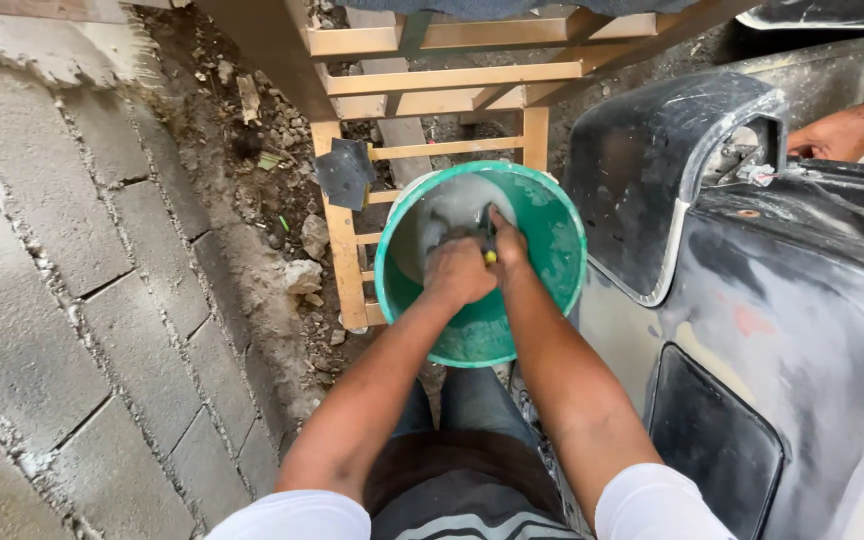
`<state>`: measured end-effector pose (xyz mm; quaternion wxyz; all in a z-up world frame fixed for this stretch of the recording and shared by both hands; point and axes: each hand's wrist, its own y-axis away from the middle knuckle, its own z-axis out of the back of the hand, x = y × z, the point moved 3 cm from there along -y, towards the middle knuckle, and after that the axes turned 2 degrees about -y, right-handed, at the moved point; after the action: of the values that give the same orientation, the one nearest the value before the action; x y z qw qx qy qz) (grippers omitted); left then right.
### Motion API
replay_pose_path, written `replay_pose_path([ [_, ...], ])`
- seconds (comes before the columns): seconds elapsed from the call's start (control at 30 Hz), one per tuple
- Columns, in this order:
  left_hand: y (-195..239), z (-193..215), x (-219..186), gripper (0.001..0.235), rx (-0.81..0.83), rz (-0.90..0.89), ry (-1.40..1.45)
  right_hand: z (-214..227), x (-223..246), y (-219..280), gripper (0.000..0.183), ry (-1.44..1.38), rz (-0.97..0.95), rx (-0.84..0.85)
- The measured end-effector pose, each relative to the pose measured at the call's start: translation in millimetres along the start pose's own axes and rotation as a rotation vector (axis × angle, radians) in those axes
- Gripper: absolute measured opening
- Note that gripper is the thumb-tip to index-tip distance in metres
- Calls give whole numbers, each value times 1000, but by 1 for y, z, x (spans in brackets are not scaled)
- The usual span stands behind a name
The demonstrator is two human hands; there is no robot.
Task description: The person wets a sanding block in a bucket of water and then sands the surface of a car door. They repeatedly rub the sanding block along the door's edge and panel, using a yellow cloth to wipe away residue.
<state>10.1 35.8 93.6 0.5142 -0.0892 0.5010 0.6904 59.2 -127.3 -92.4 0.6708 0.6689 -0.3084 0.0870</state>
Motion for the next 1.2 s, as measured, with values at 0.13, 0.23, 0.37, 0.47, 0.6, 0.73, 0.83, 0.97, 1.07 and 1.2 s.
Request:
replay_pose_path([
  [0.13, -59, -64, 48, 61, -658, 71, 426, -25, 3, 26, 45, -203, -230, 265],
  [0.23, -102, -78, 67, 75, -767, 322, 650, -30, -2, 25, 61, -101, -386, 339],
  [0.37, -158, -115, 103, 67, -548, 432, 635, -30, 9, 12, 38, 151, -31, 143],
  [0.47, -163, -122, 107, 63, -409, 515, 524, -21, -1, -10, 33, 299, 77, -27],
  [0.6, -154, -113, 110, 59, -213, 617, 513, 1, -36, -60, 37, 424, -24, 28],
  [0.73, -206, -183, 143, 44, -202, 605, 387, 9, -38, -72, 33, 468, -37, -188],
  [0.83, -150, -124, 87, 54, -644, 341, 504, 14, -34, -67, 31, 55, -37, -125],
  [0.97, -91, -73, 41, 54, -381, 335, 652, -11, -13, -17, 46, -179, -201, 220],
  [1.07, -76, -65, 46, 56, -526, 358, 588, -10, -10, 9, 42, -144, -165, 259],
  [1.2, -122, -90, 98, 51, -488, 623, 510, -1, -5, 26, 34, 93, -130, 404],
])
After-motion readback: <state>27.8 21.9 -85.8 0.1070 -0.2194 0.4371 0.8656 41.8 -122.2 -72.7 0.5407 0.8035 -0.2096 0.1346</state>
